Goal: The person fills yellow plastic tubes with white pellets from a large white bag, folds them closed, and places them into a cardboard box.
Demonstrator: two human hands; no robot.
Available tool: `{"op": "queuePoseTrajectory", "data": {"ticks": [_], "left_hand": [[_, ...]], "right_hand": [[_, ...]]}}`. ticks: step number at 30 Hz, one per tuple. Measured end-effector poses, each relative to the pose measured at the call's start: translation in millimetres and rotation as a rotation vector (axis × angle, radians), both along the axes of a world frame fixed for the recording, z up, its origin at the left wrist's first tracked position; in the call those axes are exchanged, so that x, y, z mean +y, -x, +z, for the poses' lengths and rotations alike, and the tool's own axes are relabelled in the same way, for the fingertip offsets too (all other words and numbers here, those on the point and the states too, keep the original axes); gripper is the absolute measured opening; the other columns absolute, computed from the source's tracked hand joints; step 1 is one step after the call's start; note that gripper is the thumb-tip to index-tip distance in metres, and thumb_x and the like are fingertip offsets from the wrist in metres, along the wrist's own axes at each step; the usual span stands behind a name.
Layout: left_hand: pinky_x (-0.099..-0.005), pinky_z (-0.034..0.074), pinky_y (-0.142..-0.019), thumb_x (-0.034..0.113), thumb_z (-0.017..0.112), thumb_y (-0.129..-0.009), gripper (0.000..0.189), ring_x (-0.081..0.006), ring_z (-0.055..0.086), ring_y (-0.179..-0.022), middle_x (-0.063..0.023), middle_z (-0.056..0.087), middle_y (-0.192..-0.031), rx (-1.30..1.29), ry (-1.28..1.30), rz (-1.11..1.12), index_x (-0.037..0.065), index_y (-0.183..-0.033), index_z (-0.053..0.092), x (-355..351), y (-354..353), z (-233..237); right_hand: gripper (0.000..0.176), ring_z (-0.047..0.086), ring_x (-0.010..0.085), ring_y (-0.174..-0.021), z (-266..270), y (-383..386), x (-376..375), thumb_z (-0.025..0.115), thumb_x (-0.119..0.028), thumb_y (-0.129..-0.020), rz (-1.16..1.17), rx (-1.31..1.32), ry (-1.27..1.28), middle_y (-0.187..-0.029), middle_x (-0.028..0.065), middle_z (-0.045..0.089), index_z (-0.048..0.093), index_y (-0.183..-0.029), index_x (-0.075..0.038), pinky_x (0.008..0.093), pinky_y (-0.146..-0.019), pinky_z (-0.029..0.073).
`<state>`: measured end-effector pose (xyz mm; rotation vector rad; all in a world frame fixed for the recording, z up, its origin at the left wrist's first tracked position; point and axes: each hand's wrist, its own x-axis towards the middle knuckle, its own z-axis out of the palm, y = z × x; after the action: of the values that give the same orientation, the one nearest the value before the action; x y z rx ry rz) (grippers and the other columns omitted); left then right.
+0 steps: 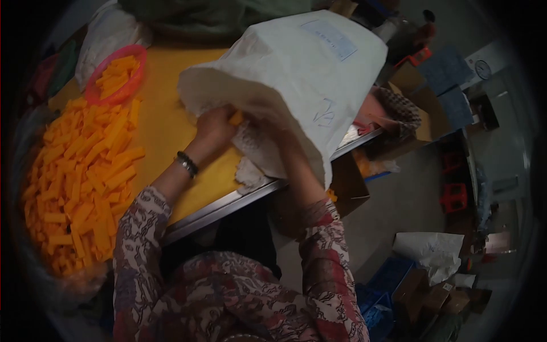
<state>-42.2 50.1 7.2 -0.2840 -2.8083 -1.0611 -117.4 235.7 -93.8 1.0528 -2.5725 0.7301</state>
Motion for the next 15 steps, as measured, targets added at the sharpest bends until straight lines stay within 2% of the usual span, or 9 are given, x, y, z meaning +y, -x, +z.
{"op": "queuePoseTrajectory", "data": {"ticks": [2, 4, 5, 6, 7, 8, 10, 14, 15], "left_hand": [[-0.0402, 0.047, -0.077, 0.026, 0.065, -0.069, 0.036, -0.0320, 0.060, -0.089, -0.0135, 0.064, -0.095, -0.008, -0.054, 0.034, 0.011, -0.102, 0.063, -1, 3, -6], [-0.0391, 0.047, -0.076, 0.024, 0.066, -0.067, 0.037, -0.0306, 0.061, -0.088, -0.0128, 0.064, -0.094, 0.003, -0.115, 0.035, 0.010, -0.101, 0.063, -6, 6, -16], [-0.0380, 0.048, -0.075, 0.022, 0.068, -0.066, 0.038, -0.0292, 0.061, -0.087, -0.0121, 0.065, -0.094, 0.040, -0.193, 0.014, 0.009, -0.101, 0.063, -7, 5, -20], [-0.0380, 0.048, -0.075, 0.022, 0.068, -0.066, 0.038, -0.0292, 0.061, -0.087, -0.0121, 0.065, -0.094, 0.032, -0.185, 0.027, 0.009, -0.101, 0.063, -8, 2, -18], [-0.0355, 0.048, -0.074, 0.018, 0.068, -0.065, 0.038, -0.0270, 0.062, -0.083, -0.0116, 0.065, -0.093, -0.008, -0.298, 0.012, 0.007, -0.100, 0.062, -10, -1, -16], [-0.0330, 0.048, -0.072, 0.015, 0.069, -0.064, 0.038, -0.0248, 0.062, -0.080, -0.0111, 0.065, -0.092, -0.045, -0.413, -0.004, 0.005, -0.100, 0.061, -12, -3, -15], [-0.0305, 0.048, -0.072, 0.012, 0.069, -0.064, 0.037, -0.0217, 0.062, -0.078, -0.0105, 0.065, -0.092, -0.050, -0.495, -0.016, 0.004, -0.099, 0.060, -14, -3, -22], [-0.0265, 0.047, -0.073, 0.002, 0.067, -0.066, 0.033, -0.0164, 0.059, -0.078, -0.0093, 0.063, -0.092, -0.099, -0.698, -0.059, 0.000, -0.098, 0.057, -13, -13, -12], [-0.0265, 0.047, -0.073, 0.002, 0.067, -0.066, 0.033, -0.0164, 0.059, -0.078, -0.0093, 0.063, -0.092, -0.101, -0.698, -0.054, 0.000, -0.098, 0.057, -13, -14, -12]], "right_hand": [[0.033, 0.048, 0.0198, -0.111, 22, -13, 2, 0.052, -0.022, -0.089, -0.133, -0.148, 0.125, -0.118, 0.0077, 0.051, 0.052, -0.119, -0.009, 0.0312, -0.097, 0.037], [0.029, 0.055, 0.0161, -0.097, 26, -9, 2, 0.058, -0.021, -0.086, 0.151, -0.843, 1.102, -0.105, 0.0081, 0.057, 0.057, -0.112, -0.008, 0.0273, -0.083, 0.045], [0.029, 0.055, 0.0161, -0.097, 33, -13, 1, 0.058, -0.021, -0.086, 0.160, -0.861, 1.107, -0.105, 0.0081, 0.057, 0.057, -0.112, -0.008, 0.0273, -0.083, 0.045], [0.029, 0.055, 0.0141, -0.087, 45, -19, -3, 0.062, -0.021, -0.083, -0.005, -0.783, 0.885, -0.097, 0.0064, 0.058, 0.058, -0.108, -0.007, 0.0252, -0.075, 0.046], [0.028, 0.055, 0.0120, -0.077, 57, -25, -8, 0.065, -0.021, -0.080, -0.160, -0.694, 0.661, -0.088, 0.0048, 0.059, 0.059, -0.104, -0.007, 0.0232, -0.066, 0.046], [0.028, 0.055, 0.0120, -0.077, 83, -38, -17, 0.065, -0.021, -0.080, -0.150, -0.702, 0.663, -0.088, 0.0048, 0.059, 0.059, -0.104, -0.007, 0.0232, -0.066, 0.046], [0.032, 0.049, 0.0091, -0.064, 130, -63, -30, 0.069, -0.022, -0.076, -0.195, -0.913, 0.718, -0.080, 0.0003, 0.057, 0.060, -0.102, -0.006, 0.0218, -0.058, 0.042], [0.034, 0.048, 0.0088, -0.065, 107, -57, -24, 0.069, -0.021, -0.075, -0.092, -0.919, 0.778, -0.080, -0.0004, 0.056, 0.059, -0.103, -0.006, 0.0215, -0.058, 0.041], [0.034, 0.049, 0.0086, -0.066, 113, -56, -27, 0.069, -0.020, -0.075, -0.121, -0.889, 0.647, -0.081, -0.0003, 0.056, 0.059, -0.104, -0.006, 0.0214, -0.059, 0.042]]}}
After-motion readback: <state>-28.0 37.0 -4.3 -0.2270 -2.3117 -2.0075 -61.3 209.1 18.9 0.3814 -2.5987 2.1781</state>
